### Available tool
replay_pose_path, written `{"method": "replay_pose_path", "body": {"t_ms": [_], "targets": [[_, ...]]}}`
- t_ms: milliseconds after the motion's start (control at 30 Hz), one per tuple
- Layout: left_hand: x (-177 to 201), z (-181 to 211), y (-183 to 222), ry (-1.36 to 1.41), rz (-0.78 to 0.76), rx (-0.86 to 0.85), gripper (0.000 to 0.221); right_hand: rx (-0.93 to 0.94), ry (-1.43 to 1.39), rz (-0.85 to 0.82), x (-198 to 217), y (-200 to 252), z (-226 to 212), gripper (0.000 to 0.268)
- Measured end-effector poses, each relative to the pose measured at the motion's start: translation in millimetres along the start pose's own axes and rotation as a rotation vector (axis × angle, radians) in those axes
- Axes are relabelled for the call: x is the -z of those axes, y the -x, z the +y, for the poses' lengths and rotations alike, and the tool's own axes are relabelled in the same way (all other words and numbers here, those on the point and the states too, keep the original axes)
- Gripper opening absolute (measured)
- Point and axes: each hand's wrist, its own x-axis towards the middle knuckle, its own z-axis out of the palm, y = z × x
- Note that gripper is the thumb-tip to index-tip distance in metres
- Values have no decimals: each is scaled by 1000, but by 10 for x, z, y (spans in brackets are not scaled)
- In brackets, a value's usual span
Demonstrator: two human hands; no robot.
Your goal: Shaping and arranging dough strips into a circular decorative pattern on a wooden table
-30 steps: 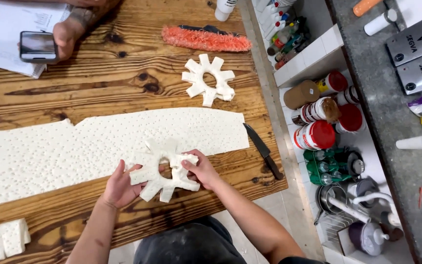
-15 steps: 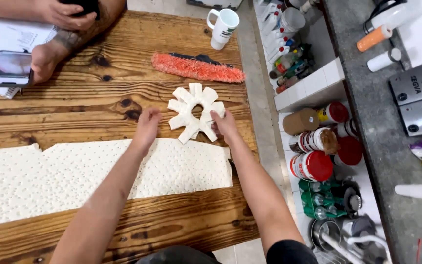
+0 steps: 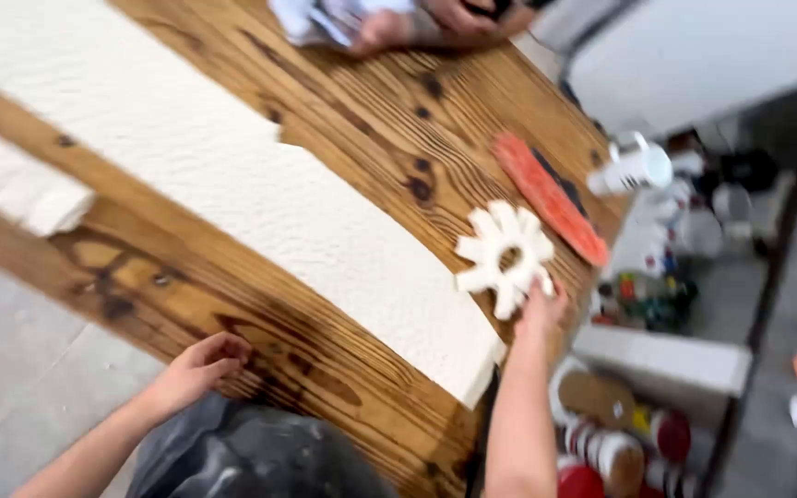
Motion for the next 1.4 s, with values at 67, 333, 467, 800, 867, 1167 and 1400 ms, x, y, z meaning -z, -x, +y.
{"method": "replay_pose_path", "body": {"t_ms": [67, 333, 467, 800, 867, 1167, 1400], "targets": [[243, -230, 126, 59, 129, -39, 24, 27, 26, -16, -43, -61, 23, 50], [1461, 88, 812, 279, 424, -71, 21, 640, 469, 215, -121, 1453, -190, 38], [2404, 488, 784, 245, 516, -153, 26, 791, 441, -119, -446, 2873, 62, 33], [5268, 2121, -124, -580, 778, -492, 39, 514, 1155, -739, -2587, 6297, -417, 61], [5497, 2144, -323, -699, 773, -402, 50, 506, 1119, -804, -2987, 6732, -707, 60], [5988, 1972, -638, -809, 799, -546, 51, -488, -176, -573, -3391, 6325, -1297, 78], [6067, 1895, -845, -1118, 1051, -562, 44, -638, -556, -555, -3208, 5839, -1110, 85]]}}
